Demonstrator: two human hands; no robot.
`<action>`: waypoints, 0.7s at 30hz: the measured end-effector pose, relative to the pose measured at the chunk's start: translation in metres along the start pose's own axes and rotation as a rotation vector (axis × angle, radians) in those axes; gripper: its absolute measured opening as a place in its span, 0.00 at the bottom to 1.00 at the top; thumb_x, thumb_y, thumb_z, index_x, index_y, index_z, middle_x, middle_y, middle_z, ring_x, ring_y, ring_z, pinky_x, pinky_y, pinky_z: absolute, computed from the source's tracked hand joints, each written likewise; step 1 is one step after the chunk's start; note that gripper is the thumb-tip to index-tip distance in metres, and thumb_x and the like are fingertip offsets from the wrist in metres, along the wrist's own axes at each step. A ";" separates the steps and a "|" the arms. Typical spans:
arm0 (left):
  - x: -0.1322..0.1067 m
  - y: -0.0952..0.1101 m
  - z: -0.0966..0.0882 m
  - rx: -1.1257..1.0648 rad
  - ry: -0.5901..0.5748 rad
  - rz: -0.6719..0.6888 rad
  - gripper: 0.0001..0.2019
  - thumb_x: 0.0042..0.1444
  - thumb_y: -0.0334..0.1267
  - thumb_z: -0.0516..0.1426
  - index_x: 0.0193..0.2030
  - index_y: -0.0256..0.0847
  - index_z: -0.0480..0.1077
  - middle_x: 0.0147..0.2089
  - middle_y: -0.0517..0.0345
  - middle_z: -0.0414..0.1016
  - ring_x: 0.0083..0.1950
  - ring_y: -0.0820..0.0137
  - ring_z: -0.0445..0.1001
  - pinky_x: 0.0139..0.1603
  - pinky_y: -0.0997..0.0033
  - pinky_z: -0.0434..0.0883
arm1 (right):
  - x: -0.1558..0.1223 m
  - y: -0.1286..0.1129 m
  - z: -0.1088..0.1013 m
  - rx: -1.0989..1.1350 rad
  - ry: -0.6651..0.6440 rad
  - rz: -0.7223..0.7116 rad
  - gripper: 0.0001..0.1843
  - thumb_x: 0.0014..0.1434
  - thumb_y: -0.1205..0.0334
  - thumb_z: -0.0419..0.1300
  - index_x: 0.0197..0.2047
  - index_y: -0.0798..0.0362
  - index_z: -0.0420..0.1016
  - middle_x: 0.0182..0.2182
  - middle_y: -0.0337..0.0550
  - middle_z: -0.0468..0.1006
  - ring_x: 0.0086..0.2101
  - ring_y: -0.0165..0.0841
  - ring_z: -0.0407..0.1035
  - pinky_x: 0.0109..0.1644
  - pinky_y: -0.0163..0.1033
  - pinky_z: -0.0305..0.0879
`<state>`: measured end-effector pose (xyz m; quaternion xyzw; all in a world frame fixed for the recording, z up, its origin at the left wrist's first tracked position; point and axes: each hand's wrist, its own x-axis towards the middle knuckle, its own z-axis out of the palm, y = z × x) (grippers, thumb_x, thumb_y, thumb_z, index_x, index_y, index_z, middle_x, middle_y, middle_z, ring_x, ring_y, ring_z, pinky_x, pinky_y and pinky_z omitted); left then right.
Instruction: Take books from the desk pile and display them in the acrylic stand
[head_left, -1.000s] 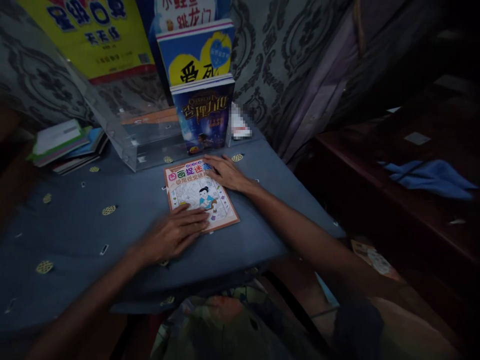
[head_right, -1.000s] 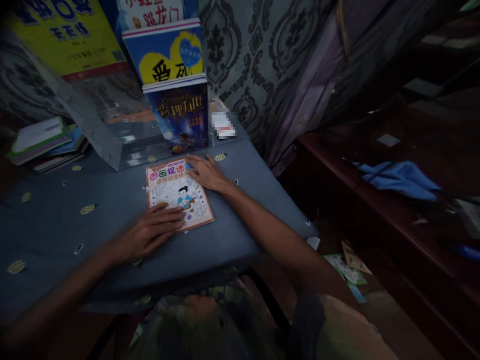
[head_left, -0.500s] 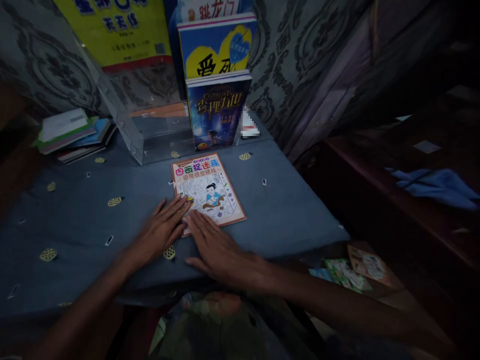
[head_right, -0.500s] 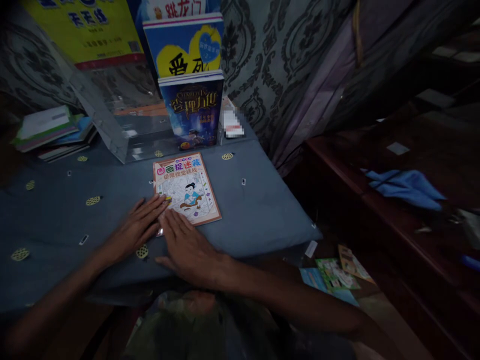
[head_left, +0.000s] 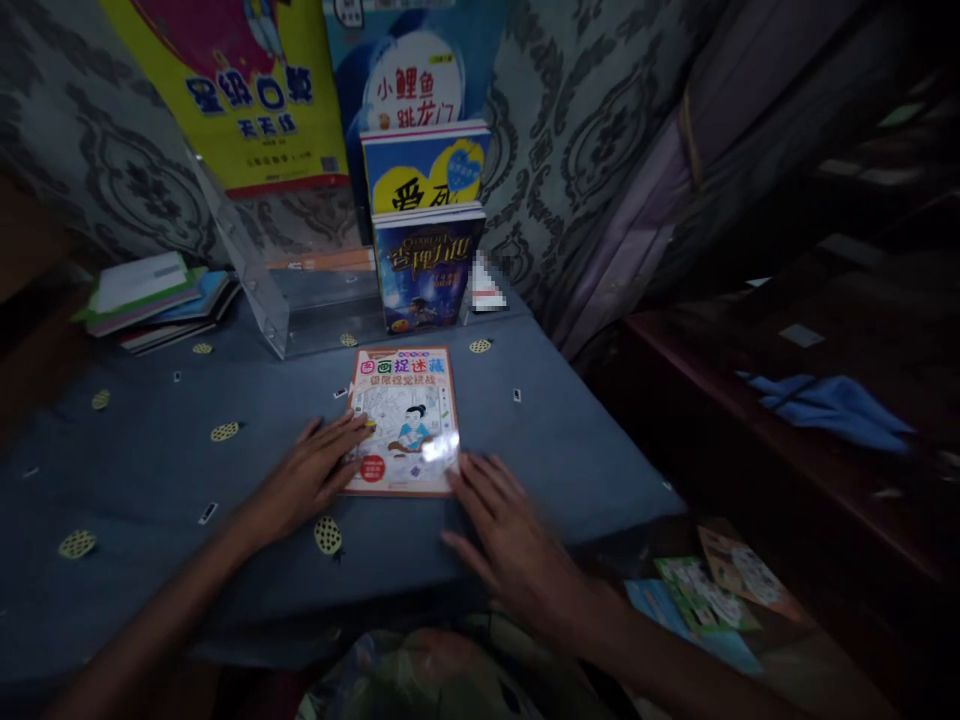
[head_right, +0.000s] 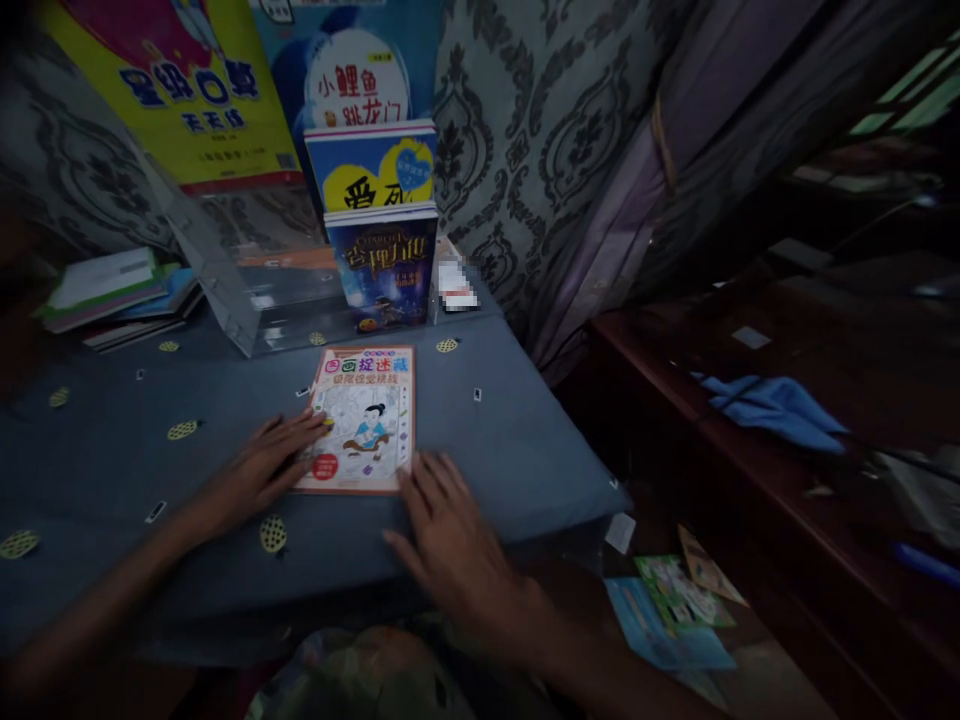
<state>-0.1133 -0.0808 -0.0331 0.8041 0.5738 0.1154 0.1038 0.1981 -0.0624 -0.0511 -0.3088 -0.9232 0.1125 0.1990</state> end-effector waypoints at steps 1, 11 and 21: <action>0.005 -0.003 -0.001 0.004 0.013 -0.009 0.24 0.72 0.48 0.44 0.69 0.42 0.62 0.72 0.47 0.64 0.74 0.60 0.59 0.73 0.44 0.56 | 0.001 -0.011 -0.002 0.027 -0.028 -0.021 0.33 0.66 0.50 0.59 0.69 0.59 0.63 0.63 0.65 0.70 0.64 0.54 0.63 0.66 0.65 0.65; 0.078 0.028 -0.001 0.226 -0.057 0.101 0.33 0.64 0.61 0.54 0.65 0.36 0.66 0.71 0.38 0.63 0.73 0.51 0.61 0.70 0.49 0.62 | 0.071 -0.046 0.005 0.155 -0.236 -0.379 0.26 0.67 0.53 0.61 0.62 0.59 0.70 0.63 0.57 0.71 0.64 0.45 0.62 0.69 0.52 0.59; 0.085 0.063 0.001 0.275 -0.169 0.310 0.19 0.70 0.45 0.51 0.62 0.37 0.67 0.69 0.43 0.68 0.72 0.56 0.62 0.69 0.54 0.63 | 0.041 0.012 -0.008 0.561 0.043 -0.144 0.17 0.72 0.61 0.51 0.58 0.54 0.75 0.45 0.48 0.84 0.47 0.35 0.79 0.53 0.42 0.74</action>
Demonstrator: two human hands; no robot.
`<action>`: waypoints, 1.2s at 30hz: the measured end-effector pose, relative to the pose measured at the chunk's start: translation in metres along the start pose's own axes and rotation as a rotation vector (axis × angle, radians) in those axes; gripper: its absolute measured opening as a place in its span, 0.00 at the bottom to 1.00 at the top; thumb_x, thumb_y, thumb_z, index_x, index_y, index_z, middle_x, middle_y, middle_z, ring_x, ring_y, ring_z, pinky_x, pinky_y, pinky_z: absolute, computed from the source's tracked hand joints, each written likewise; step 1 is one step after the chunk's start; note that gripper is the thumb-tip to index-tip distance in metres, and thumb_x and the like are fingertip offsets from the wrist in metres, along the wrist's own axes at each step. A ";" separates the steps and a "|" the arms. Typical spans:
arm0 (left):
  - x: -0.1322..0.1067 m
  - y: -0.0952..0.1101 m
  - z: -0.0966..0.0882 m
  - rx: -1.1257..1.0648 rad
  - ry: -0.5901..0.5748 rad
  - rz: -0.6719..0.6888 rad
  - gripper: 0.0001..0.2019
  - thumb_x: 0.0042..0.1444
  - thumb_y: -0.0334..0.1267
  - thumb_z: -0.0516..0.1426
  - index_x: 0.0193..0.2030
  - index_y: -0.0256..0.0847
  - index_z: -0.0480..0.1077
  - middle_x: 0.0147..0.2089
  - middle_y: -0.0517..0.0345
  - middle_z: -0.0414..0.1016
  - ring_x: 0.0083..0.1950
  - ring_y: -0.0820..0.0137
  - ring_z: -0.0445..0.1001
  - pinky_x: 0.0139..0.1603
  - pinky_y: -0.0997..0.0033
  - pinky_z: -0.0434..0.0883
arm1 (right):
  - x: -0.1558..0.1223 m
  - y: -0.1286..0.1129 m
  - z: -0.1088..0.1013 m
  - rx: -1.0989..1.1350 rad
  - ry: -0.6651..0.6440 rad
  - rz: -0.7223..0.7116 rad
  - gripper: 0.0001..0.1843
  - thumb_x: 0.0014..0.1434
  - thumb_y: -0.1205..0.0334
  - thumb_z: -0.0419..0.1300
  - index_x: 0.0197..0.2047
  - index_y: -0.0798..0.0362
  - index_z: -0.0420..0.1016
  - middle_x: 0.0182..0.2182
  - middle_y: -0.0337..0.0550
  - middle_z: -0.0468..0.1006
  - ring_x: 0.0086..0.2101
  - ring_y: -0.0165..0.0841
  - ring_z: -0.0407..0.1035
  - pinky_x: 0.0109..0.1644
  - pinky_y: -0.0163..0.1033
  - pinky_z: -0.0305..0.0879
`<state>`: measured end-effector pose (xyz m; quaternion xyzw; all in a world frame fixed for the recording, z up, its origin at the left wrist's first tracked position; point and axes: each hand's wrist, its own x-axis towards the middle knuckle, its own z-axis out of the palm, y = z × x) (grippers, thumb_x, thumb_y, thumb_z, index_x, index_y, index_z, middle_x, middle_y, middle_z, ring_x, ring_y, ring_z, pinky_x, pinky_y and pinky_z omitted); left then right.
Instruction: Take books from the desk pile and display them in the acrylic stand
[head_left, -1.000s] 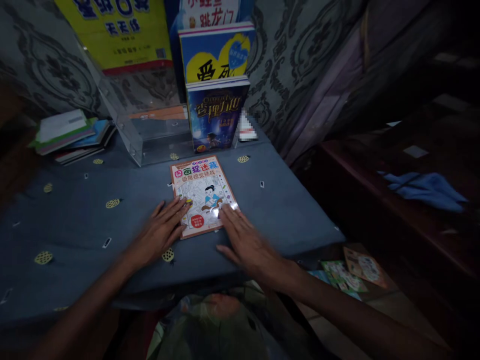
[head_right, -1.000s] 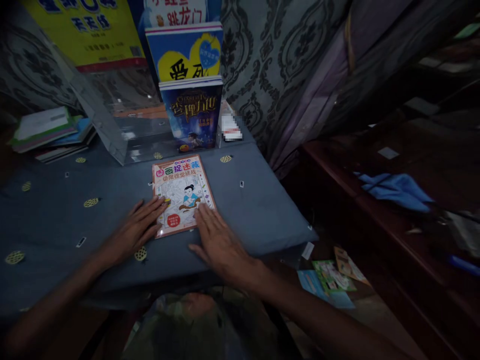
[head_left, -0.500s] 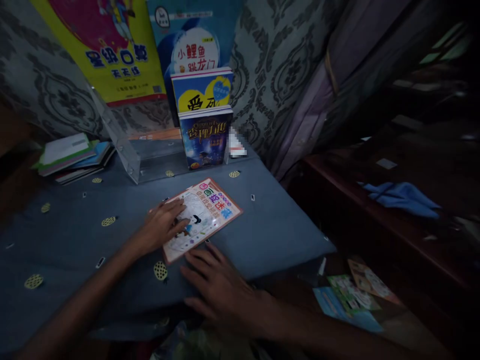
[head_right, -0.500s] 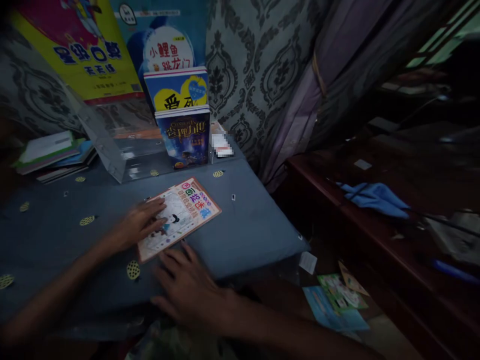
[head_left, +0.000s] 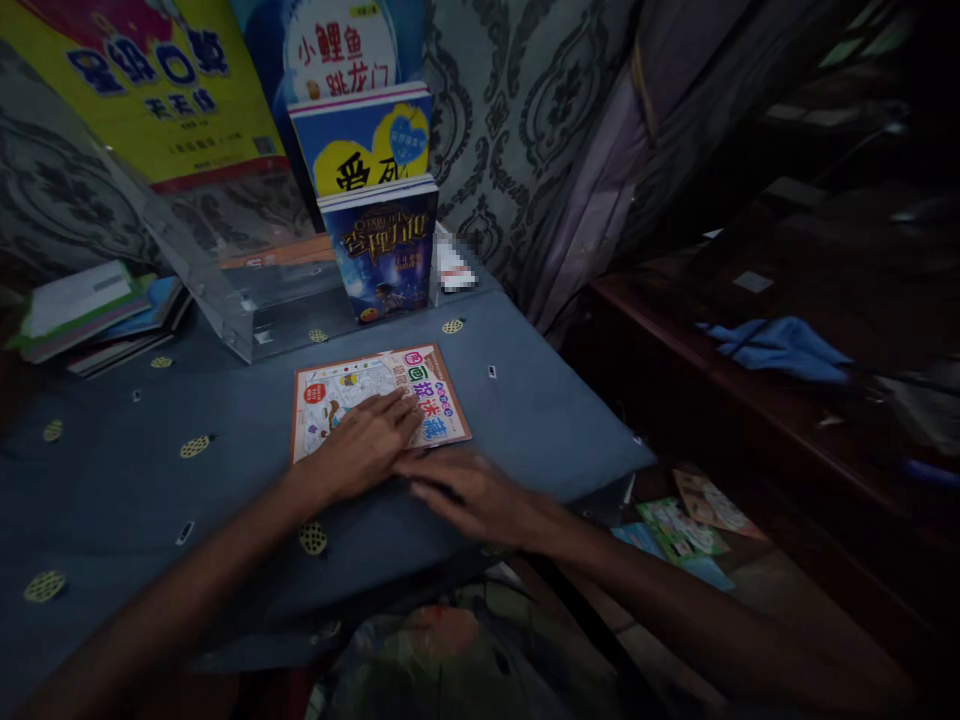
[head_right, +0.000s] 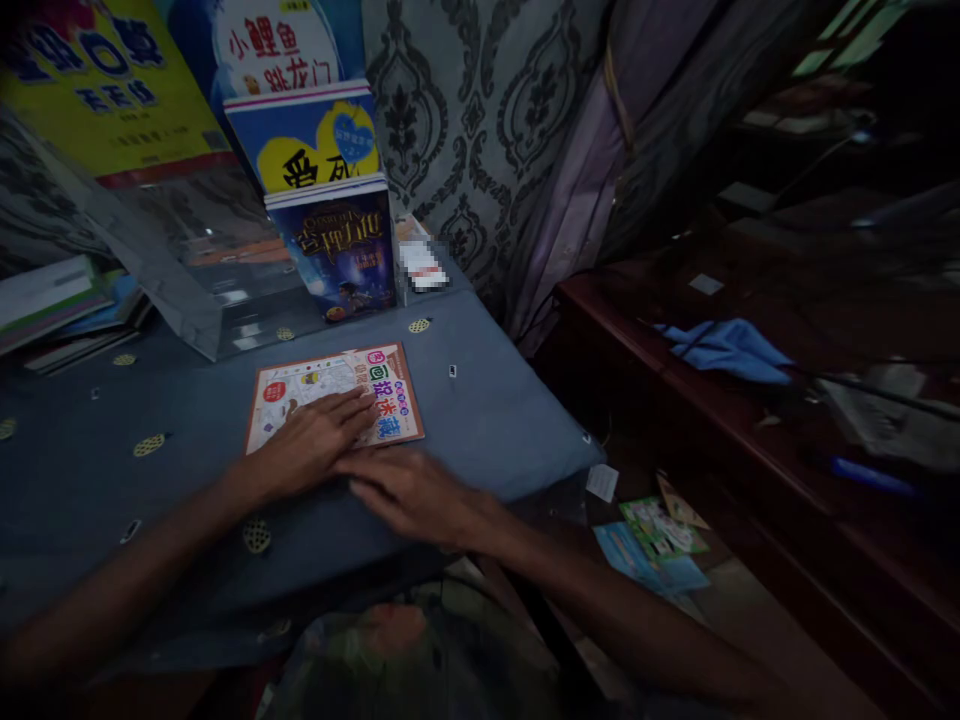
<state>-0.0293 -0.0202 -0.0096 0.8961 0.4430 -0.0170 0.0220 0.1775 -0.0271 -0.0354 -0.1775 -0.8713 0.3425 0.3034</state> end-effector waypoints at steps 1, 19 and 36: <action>0.002 0.003 -0.001 0.016 0.000 0.011 0.17 0.71 0.43 0.51 0.60 0.36 0.68 0.66 0.43 0.70 0.70 0.56 0.65 0.66 0.54 0.66 | -0.003 0.004 -0.008 0.021 0.087 0.073 0.18 0.72 0.60 0.51 0.59 0.52 0.74 0.41 0.45 0.85 0.42 0.34 0.80 0.48 0.41 0.76; 0.034 0.014 -0.016 -0.068 0.115 -0.234 0.14 0.69 0.37 0.50 0.41 0.39 0.78 0.41 0.51 0.79 0.44 0.61 0.78 0.42 0.64 0.73 | 0.002 0.059 -0.043 -0.100 0.528 0.309 0.19 0.69 0.59 0.52 0.61 0.50 0.69 0.48 0.49 0.83 0.43 0.38 0.80 0.50 0.47 0.76; 0.034 0.023 -0.017 -0.005 0.037 -0.241 0.14 0.70 0.35 0.49 0.43 0.37 0.76 0.44 0.50 0.77 0.49 0.60 0.76 0.39 0.66 0.72 | -0.001 0.052 -0.041 -0.294 0.465 0.159 0.19 0.71 0.63 0.50 0.63 0.49 0.68 0.50 0.48 0.82 0.48 0.39 0.78 0.52 0.46 0.75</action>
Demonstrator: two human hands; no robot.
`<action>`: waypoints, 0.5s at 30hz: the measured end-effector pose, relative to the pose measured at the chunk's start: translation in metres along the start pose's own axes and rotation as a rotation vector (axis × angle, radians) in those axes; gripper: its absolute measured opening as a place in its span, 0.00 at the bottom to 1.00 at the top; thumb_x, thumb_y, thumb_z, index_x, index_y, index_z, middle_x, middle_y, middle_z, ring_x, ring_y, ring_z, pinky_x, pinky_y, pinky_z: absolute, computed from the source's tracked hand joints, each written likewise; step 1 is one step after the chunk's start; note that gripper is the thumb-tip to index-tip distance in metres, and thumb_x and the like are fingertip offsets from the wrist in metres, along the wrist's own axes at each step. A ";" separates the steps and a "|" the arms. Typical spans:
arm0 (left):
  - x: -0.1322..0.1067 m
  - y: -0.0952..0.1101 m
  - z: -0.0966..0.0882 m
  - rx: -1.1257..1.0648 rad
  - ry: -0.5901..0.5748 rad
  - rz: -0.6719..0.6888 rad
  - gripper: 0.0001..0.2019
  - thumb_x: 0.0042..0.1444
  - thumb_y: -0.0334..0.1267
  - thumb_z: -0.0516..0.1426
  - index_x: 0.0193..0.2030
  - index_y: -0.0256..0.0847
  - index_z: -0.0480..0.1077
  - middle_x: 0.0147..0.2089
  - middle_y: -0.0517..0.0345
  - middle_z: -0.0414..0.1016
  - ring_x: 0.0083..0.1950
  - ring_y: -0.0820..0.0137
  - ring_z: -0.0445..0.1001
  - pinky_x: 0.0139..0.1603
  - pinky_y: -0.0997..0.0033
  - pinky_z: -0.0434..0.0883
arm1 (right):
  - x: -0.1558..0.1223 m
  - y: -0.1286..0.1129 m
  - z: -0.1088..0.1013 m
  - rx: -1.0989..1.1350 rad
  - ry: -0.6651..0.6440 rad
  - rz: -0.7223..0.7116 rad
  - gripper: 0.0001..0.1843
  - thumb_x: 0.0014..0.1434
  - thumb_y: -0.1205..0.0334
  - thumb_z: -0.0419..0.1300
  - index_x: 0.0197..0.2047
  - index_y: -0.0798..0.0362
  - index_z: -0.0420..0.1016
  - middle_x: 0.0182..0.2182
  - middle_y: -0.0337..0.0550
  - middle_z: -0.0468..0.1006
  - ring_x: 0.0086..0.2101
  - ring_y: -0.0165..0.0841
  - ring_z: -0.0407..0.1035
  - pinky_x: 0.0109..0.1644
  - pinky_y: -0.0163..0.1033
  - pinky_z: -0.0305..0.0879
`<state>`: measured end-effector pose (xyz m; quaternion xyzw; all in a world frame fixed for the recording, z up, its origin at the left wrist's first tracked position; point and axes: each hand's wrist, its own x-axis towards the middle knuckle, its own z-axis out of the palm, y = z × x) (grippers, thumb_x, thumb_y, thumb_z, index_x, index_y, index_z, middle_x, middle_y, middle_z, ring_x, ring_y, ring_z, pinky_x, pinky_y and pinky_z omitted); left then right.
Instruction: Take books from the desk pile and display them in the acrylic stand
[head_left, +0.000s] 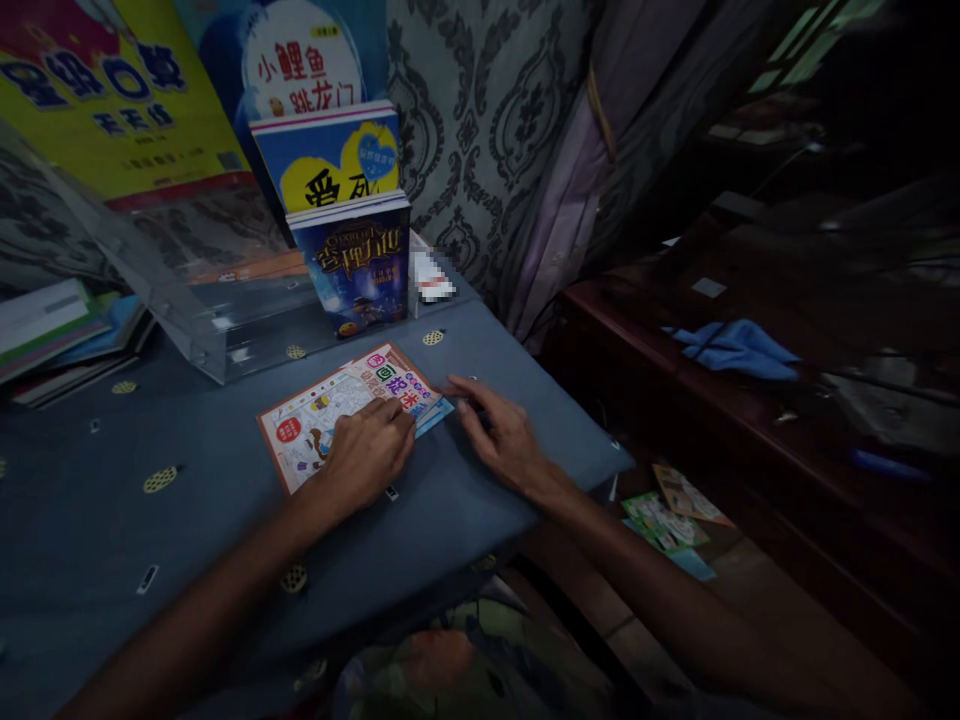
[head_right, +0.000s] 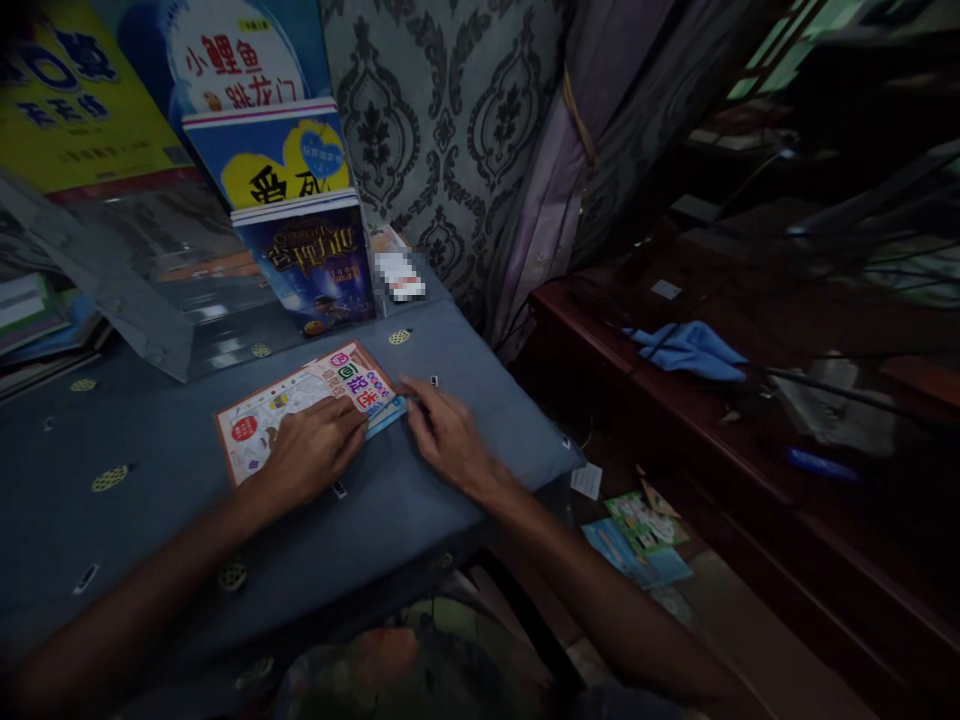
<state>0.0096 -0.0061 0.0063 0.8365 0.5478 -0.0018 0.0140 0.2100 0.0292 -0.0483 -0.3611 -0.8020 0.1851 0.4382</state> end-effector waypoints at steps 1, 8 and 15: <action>0.000 0.002 0.001 0.021 -0.011 0.007 0.14 0.71 0.35 0.49 0.43 0.37 0.76 0.45 0.49 0.77 0.50 0.60 0.76 0.39 0.66 0.72 | 0.000 0.001 0.001 -0.025 -0.018 -0.016 0.19 0.71 0.63 0.51 0.62 0.50 0.69 0.50 0.48 0.82 0.47 0.39 0.78 0.52 0.46 0.75; -0.003 0.007 0.008 0.102 -0.005 0.042 0.12 0.70 0.35 0.51 0.46 0.35 0.75 0.46 0.45 0.76 0.51 0.57 0.74 0.39 0.63 0.76 | 0.000 0.003 0.005 -0.227 -0.201 -0.089 0.14 0.70 0.64 0.50 0.52 0.53 0.76 0.39 0.50 0.82 0.40 0.43 0.77 0.47 0.48 0.74; -0.006 -0.006 0.003 0.061 0.043 0.079 0.13 0.71 0.37 0.50 0.46 0.36 0.75 0.46 0.48 0.76 0.52 0.59 0.74 0.47 0.61 0.77 | 0.005 -0.003 0.005 -0.280 -0.344 -0.087 0.15 0.71 0.65 0.49 0.52 0.53 0.75 0.44 0.53 0.81 0.45 0.45 0.75 0.49 0.51 0.75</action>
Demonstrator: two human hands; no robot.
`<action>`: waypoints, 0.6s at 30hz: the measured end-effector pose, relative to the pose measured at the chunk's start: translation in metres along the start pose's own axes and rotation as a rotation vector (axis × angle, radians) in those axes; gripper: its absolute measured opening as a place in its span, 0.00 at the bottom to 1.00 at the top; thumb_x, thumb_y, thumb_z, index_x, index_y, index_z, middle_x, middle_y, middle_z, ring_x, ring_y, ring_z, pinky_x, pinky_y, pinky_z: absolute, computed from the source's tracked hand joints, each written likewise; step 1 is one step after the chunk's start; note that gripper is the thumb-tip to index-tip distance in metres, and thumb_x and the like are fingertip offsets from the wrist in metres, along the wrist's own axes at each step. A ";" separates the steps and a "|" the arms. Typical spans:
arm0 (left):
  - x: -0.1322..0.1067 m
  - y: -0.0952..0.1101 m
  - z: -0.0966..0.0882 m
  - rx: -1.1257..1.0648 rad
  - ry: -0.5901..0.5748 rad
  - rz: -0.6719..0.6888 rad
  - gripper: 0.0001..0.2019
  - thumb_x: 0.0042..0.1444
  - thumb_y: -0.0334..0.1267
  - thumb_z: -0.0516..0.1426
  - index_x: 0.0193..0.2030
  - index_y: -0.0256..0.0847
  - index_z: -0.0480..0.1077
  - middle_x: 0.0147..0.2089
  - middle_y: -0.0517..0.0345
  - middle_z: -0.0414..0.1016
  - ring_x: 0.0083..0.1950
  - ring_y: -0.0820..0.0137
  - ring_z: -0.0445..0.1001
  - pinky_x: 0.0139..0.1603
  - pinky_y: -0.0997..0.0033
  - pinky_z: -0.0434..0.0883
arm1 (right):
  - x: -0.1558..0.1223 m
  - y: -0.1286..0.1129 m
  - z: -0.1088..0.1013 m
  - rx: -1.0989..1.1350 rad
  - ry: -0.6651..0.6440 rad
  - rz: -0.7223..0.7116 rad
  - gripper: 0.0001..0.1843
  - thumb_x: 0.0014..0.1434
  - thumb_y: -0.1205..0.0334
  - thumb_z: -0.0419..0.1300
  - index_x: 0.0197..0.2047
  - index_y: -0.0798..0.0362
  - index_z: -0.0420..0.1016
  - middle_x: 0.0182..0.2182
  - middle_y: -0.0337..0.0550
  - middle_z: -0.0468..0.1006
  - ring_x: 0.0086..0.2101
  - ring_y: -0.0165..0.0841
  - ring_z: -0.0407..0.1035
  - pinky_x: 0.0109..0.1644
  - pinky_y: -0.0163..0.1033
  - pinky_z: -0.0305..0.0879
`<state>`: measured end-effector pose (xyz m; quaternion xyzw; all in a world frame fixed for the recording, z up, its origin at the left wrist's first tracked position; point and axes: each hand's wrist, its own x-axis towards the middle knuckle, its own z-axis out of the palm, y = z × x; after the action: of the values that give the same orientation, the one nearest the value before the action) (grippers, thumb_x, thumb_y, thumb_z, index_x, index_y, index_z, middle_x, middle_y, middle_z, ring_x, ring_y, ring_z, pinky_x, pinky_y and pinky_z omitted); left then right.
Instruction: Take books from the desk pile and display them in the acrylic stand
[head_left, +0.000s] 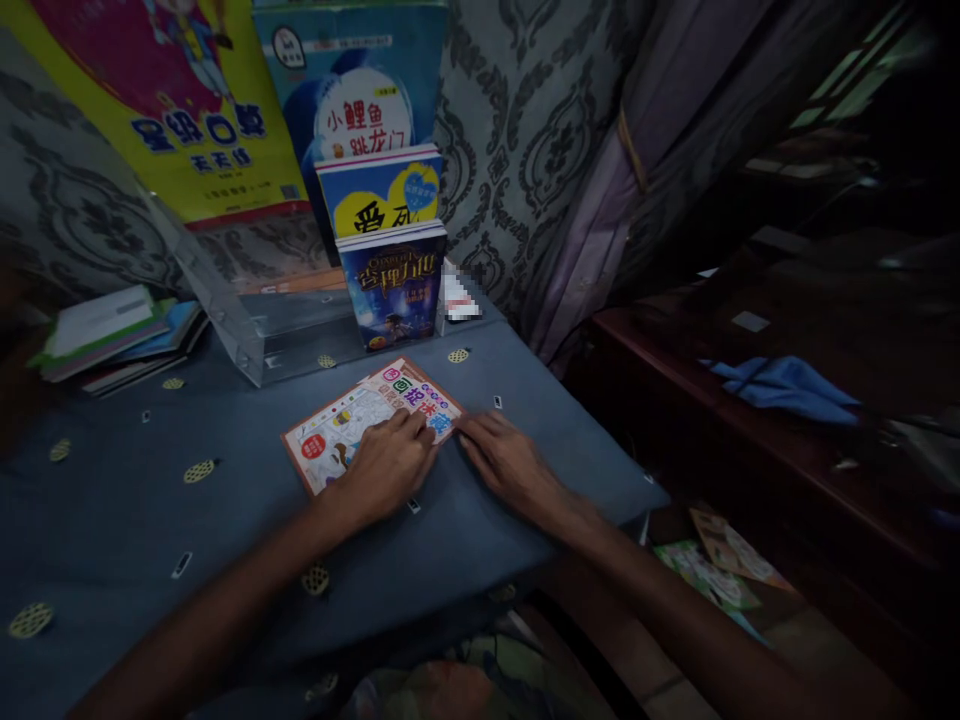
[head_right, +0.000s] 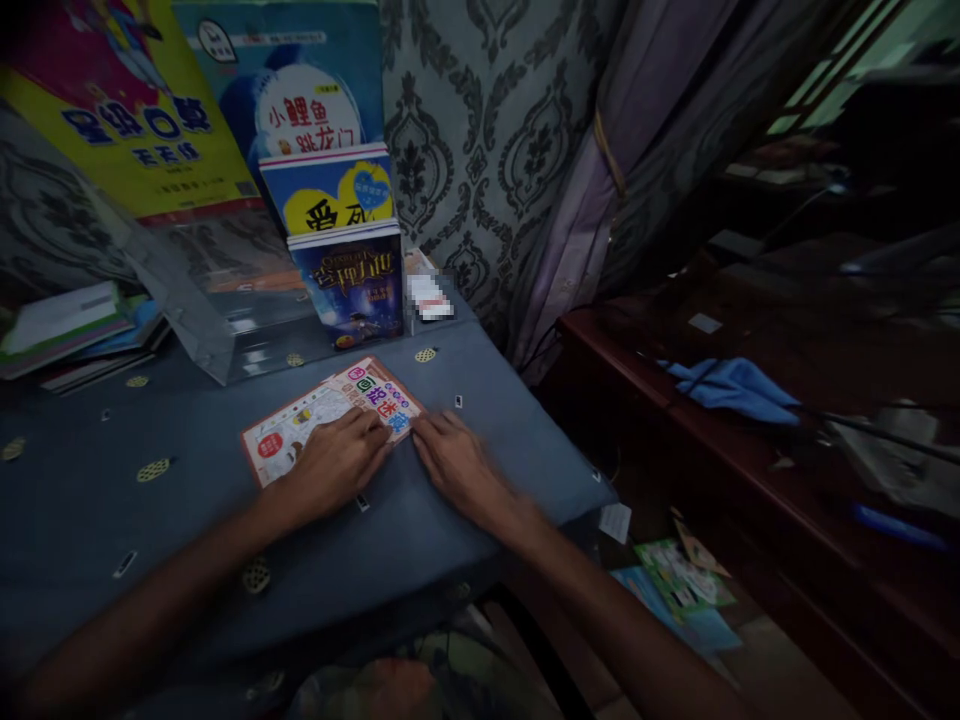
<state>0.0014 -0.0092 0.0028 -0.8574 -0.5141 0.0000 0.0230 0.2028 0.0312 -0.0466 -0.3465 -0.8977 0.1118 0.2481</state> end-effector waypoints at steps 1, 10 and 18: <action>0.000 -0.001 0.001 0.001 0.007 -0.011 0.13 0.71 0.37 0.50 0.46 0.36 0.75 0.46 0.47 0.76 0.52 0.58 0.74 0.47 0.60 0.77 | 0.004 0.002 0.003 0.002 -0.006 -0.015 0.15 0.71 0.65 0.49 0.53 0.53 0.75 0.47 0.54 0.80 0.47 0.45 0.74 0.51 0.53 0.74; 0.001 -0.024 0.012 -0.115 0.132 -0.099 0.11 0.68 0.33 0.52 0.46 0.36 0.76 0.49 0.46 0.78 0.53 0.57 0.74 0.55 0.56 0.74 | 0.085 0.020 0.031 -0.007 -0.175 -0.051 0.21 0.70 0.62 0.52 0.64 0.57 0.70 0.61 0.56 0.74 0.64 0.46 0.63 0.67 0.56 0.61; -0.022 -0.022 0.016 -0.198 0.144 -0.021 0.17 0.69 0.44 0.54 0.55 0.35 0.73 0.59 0.42 0.74 0.61 0.55 0.70 0.61 0.54 0.70 | 0.117 0.012 0.046 -0.116 -0.224 0.000 0.24 0.72 0.61 0.47 0.69 0.52 0.64 0.68 0.48 0.66 0.68 0.44 0.56 0.71 0.61 0.49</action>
<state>-0.0291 -0.0180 -0.0127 -0.8478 -0.5177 -0.1126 -0.0251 0.1106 0.1180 -0.0473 -0.3456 -0.9247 0.0976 0.1260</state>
